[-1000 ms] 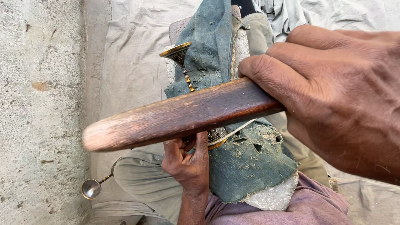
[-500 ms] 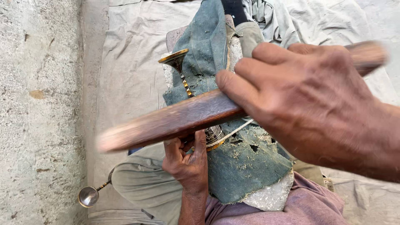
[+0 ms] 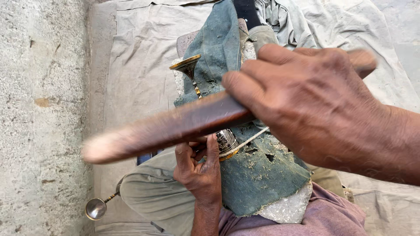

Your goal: The person sits on the ground with a cloth-covered sandbag on their lap holding a brass bell-shaped object. They hold a small punch against the bell's surface and strike it with a wooden mallet, repeatedly repositioning the punch around the bell to emboss the metal.

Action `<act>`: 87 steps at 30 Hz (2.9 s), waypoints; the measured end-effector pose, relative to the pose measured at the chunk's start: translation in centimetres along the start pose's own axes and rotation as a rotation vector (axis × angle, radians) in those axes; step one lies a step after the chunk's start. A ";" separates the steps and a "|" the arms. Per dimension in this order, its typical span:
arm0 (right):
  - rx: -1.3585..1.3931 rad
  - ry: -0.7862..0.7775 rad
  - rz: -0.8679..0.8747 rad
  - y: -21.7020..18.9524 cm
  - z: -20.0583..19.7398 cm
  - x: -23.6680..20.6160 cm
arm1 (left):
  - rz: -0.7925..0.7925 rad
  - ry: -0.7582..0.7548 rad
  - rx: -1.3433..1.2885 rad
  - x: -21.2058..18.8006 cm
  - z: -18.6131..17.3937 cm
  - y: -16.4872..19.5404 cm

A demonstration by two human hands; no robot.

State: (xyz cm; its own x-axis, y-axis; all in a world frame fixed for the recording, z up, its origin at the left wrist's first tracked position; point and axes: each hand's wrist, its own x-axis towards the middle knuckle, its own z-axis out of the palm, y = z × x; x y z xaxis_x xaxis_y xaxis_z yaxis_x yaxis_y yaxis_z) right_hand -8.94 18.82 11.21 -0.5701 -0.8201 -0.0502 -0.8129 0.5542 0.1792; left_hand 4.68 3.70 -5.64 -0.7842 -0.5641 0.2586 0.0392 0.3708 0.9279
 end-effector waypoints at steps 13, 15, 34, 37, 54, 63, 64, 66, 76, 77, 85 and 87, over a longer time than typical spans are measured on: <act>0.003 0.024 0.016 0.1 2.5 -0.4 | -0.006 0.010 -0.049 0.1 0.1 0.3; -0.005 0.010 0.008 0.1 2.6 -0.4 | 0.024 0.017 0.002 0.2 0.2 0.4; 0.142 0.046 0.075 0.2 3.9 -0.3 | 0.005 -0.041 -0.052 0.4 -0.1 0.2; -0.064 -0.080 0.034 0.4 4.6 -0.6 | 0.088 -0.008 0.091 0.5 0.0 0.5; 0.095 0.046 0.071 0.8 2.7 -0.6 | 0.051 -0.025 0.069 0.5 0.0 0.0; 0.032 -0.035 0.100 0.1 0.1 0.5 | 0.066 0.015 -0.020 0.2 -0.1 0.8; 0.164 0.101 0.094 0.4 0.3 0.1 | 0.076 0.043 -0.080 0.1 -0.2 1.0; 0.387 0.244 0.089 0.8 1.3 -1.1 | 0.043 -0.013 -0.039 0.1 -0.6 1.2; 0.414 0.439 0.036 1.0 3.4 -3.0 | -0.008 -0.093 -0.050 0.7 -0.6 1.1; 0.454 0.470 0.042 0.8 3.2 -2.8 | 0.009 -0.096 -0.018 0.7 -0.6 1.2; 0.247 0.129 0.114 0.5 1.5 -1.3 | 0.084 -0.091 0.250 1.1 -0.8 1.9; 0.216 -0.058 0.154 0.4 0.9 -0.6 | 0.009 -0.107 0.180 1.4 -0.8 1.9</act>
State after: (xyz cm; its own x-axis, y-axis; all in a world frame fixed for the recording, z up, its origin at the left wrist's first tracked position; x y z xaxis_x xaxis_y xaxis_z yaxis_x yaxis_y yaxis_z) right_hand -9.03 19.70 10.39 -0.6898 -0.7177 -0.0956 -0.7192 0.6944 -0.0241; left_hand 4.18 3.08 -3.29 -0.8458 -0.4826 0.2275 -0.0578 0.5067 0.8602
